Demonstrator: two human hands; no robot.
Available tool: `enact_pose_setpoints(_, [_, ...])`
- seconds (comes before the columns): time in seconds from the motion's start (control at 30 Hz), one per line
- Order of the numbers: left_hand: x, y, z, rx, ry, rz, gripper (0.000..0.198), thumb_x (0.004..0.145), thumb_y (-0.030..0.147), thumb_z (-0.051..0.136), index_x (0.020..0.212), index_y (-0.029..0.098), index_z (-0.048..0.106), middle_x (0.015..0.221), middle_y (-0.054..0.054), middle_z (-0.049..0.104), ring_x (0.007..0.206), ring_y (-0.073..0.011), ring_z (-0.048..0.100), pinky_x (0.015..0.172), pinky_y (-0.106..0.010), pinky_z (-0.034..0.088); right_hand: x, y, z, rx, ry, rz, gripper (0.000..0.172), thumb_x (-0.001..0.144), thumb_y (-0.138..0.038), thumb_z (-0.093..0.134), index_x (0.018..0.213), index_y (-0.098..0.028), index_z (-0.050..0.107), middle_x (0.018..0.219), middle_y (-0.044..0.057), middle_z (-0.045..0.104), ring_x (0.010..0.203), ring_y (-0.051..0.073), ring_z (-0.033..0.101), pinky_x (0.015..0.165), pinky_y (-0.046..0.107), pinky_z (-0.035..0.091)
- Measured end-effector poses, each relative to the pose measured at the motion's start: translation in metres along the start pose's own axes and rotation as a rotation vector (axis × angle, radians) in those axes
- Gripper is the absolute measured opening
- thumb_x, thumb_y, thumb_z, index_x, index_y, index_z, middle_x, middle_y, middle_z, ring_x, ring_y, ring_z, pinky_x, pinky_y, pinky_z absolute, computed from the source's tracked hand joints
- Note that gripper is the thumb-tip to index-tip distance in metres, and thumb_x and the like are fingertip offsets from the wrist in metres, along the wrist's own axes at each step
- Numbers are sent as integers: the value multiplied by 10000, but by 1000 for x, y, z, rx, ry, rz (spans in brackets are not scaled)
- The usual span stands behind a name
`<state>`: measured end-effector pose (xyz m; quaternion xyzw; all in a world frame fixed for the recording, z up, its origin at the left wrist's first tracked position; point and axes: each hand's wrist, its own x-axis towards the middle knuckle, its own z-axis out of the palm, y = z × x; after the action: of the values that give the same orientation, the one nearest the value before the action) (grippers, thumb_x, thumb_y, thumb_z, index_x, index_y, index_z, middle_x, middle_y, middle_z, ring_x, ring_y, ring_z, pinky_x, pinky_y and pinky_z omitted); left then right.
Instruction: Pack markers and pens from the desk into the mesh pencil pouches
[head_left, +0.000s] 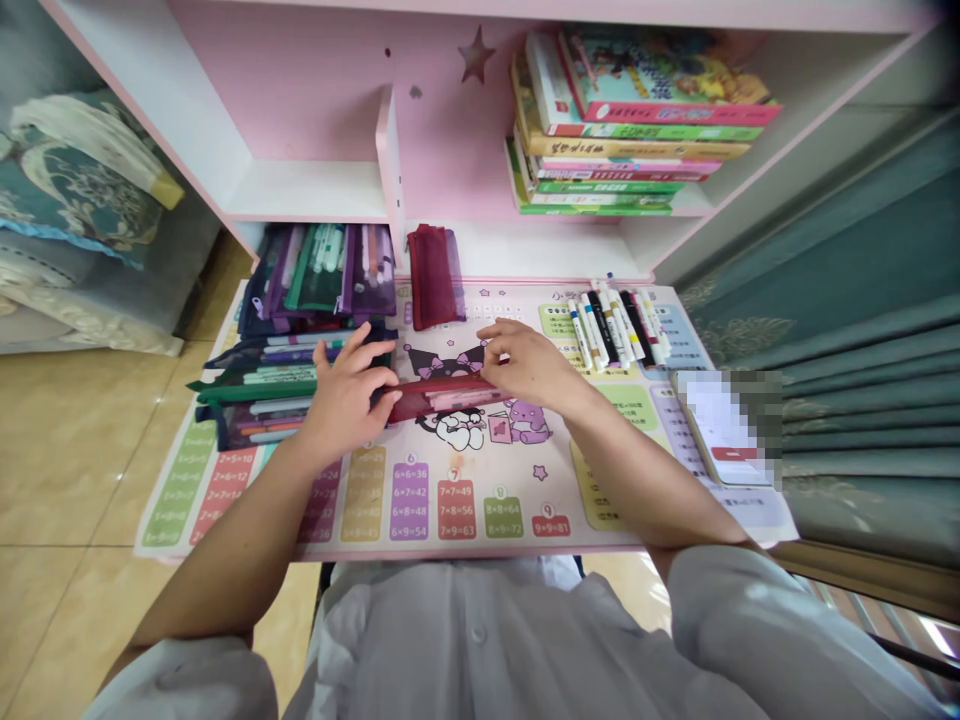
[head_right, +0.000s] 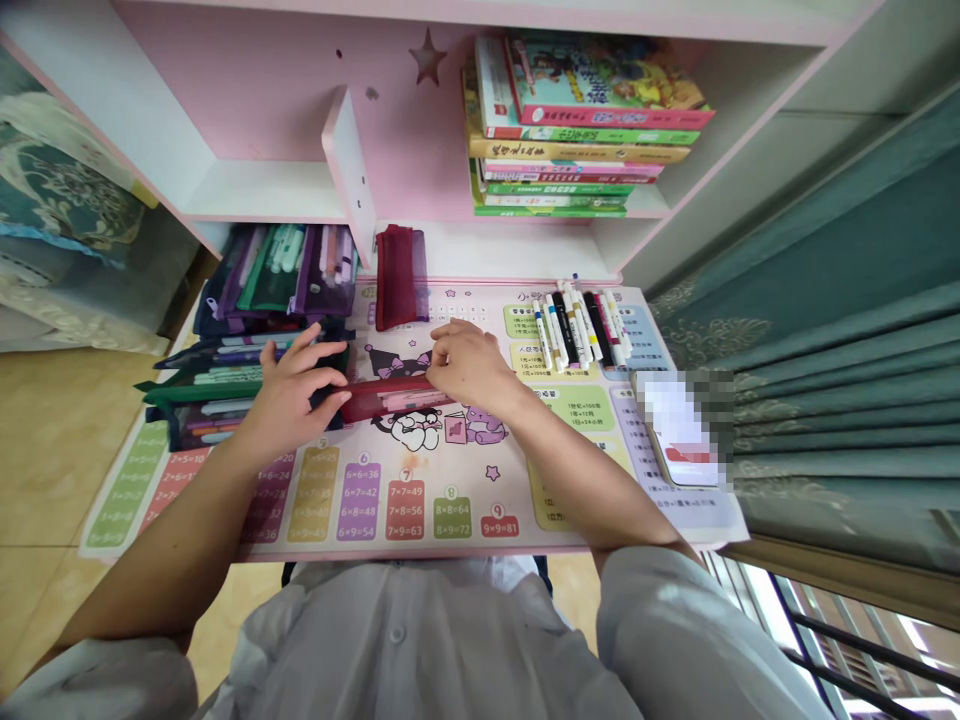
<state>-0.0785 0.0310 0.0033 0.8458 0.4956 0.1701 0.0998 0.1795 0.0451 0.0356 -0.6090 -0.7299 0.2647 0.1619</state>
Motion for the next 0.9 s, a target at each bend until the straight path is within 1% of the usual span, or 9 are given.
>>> enact_pose_setpoints(0.1, [0, 0, 0, -1, 1, -4, 137, 857, 262, 571, 760, 221, 657, 1344, -76, 614, 1440, -380, 336, 1095, -741, 155, -1, 3, -1, 6, 15, 5, 194, 688, -111, 578, 527, -216, 549, 1226, 51, 679, 1288, 274, 531, 1109, 499, 375])
enact_pose_setpoints(0.2, [1, 1, -1, -14, -6, -9, 147, 857, 261, 566, 758, 219, 667, 1343, -79, 612, 1435, -396, 339, 1095, -749, 147, -2, 4, -3, 9, 12, 10, 208, 692, -114, 583, 517, -218, 542, 1209, 64, 685, 1289, 266, 532, 1108, 477, 377])
enact_pose_setpoints(0.3, [1, 2, -2, -20, -12, -16, 148, 850, 255, 564, 755, 220, 672, 1341, -84, 614, 1434, -395, 338, 1101, -749, 134, -3, 7, -3, 21, 14, 17, 213, 698, -130, 585, 512, -221, 537, 1189, 56, 692, 1306, 269, 517, 1105, 489, 373])
enact_pose_setpoints(0.43, [1, 3, -3, -8, -9, -18, 135, 844, 249, 566, 755, 222, 664, 1340, -86, 618, 1439, -381, 338, 1104, -741, 147, -3, 13, -2, 31, 38, 13, 206, 697, -152, 590, 512, -219, 529, 1201, 46, 686, 1312, 274, 508, 1102, 498, 370])
enact_pose_setpoints(0.53, [1, 3, -2, -12, -7, -18, 144, 845, 253, 562, 752, 223, 668, 1340, -84, 617, 1434, -391, 342, 1106, -740, 143, -4, 15, -2, 33, 39, 12, 209, 698, -160, 592, 511, -220, 521, 1202, 40, 685, 1313, 278, 506, 1100, 516, 370])
enact_pose_setpoints(0.73, [1, 2, -2, -2, -4, -11, 136, 851, 256, 562, 753, 216, 649, 1336, -90, 619, 1429, -399, 351, 1072, -756, 174, -5, 12, -7, 15, 32, 66, 220, 695, -135, 601, 504, -213, 526, 1228, 55, 681, 1312, 283, 509, 1120, 492, 359])
enact_pose_setpoints(0.9, [1, 2, -2, -4, -6, -10, 147, 859, 263, 557, 750, 214, 644, 1343, -88, 616, 1436, -400, 341, 1064, -762, 173, -6, 17, -8, 12, 43, 62, 214, 690, -124, 595, 510, -220, 531, 1230, 53, 683, 1304, 271, 522, 1116, 493, 369])
